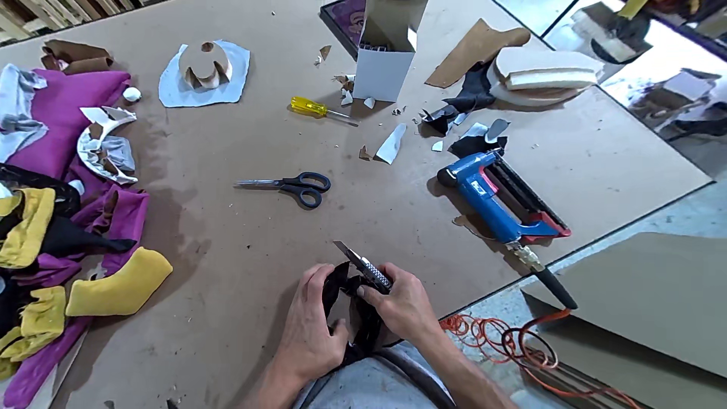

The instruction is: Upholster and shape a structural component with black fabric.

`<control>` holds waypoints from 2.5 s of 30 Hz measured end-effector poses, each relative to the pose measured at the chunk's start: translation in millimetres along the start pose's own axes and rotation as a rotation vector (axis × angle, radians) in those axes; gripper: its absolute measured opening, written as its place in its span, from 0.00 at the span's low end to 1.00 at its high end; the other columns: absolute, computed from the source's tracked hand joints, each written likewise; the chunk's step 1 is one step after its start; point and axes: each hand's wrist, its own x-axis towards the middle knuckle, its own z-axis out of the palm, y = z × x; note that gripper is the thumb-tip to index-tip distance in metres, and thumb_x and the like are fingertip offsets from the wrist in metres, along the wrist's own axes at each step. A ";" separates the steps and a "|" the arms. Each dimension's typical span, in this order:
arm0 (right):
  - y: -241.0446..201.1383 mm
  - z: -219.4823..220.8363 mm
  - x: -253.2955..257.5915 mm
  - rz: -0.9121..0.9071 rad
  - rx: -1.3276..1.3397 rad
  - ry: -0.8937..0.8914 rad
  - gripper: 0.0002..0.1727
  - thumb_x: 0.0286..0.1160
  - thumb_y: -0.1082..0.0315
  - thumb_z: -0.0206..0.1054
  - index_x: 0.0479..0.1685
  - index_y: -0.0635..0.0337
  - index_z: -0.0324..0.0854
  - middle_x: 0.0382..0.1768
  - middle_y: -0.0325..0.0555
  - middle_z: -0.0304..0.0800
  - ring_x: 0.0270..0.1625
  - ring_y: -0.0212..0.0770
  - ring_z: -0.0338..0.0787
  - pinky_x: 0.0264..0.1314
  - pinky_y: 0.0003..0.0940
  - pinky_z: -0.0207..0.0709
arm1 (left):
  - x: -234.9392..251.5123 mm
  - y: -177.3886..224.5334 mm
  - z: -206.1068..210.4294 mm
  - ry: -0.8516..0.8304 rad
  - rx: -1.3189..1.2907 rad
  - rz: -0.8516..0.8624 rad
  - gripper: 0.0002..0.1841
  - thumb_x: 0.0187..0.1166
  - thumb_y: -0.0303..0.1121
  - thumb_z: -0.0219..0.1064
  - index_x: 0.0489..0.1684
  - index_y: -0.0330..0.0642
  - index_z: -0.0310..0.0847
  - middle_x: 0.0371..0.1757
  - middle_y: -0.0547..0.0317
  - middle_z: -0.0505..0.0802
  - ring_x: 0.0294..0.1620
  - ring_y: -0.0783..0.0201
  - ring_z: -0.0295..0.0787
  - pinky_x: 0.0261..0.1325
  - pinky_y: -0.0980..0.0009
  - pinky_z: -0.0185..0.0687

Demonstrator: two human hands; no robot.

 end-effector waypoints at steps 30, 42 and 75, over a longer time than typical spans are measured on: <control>-6.7 -41.5 -78.3 -0.795 -1.001 0.299 0.26 0.83 0.46 0.50 0.53 0.46 0.93 0.30 0.40 0.89 0.32 0.45 0.88 0.26 0.39 0.76 | 1.9 -14.7 29.2 0.271 0.461 0.224 0.13 0.84 0.35 0.59 0.33 0.42 0.87 0.38 0.56 0.94 0.39 0.58 0.94 0.35 0.66 0.89; -42.1 -42.2 -73.0 -0.832 -1.183 0.258 0.26 0.83 0.48 0.49 0.48 0.47 0.94 0.27 0.40 0.87 0.29 0.45 0.88 0.24 0.39 0.76 | 4.4 -13.4 30.0 0.335 0.470 0.242 0.10 0.81 0.33 0.62 0.29 0.42 0.85 0.32 0.56 0.91 0.29 0.58 0.91 0.25 0.67 0.84; -65.0 -52.0 -62.0 -0.869 -1.387 0.182 0.21 0.82 0.54 0.55 0.46 0.57 0.92 0.29 0.43 0.86 0.28 0.47 0.85 0.24 0.39 0.74 | 7.0 -16.5 30.7 0.344 0.417 0.175 0.10 0.76 0.32 0.59 0.30 0.39 0.85 0.30 0.52 0.90 0.29 0.55 0.92 0.24 0.63 0.85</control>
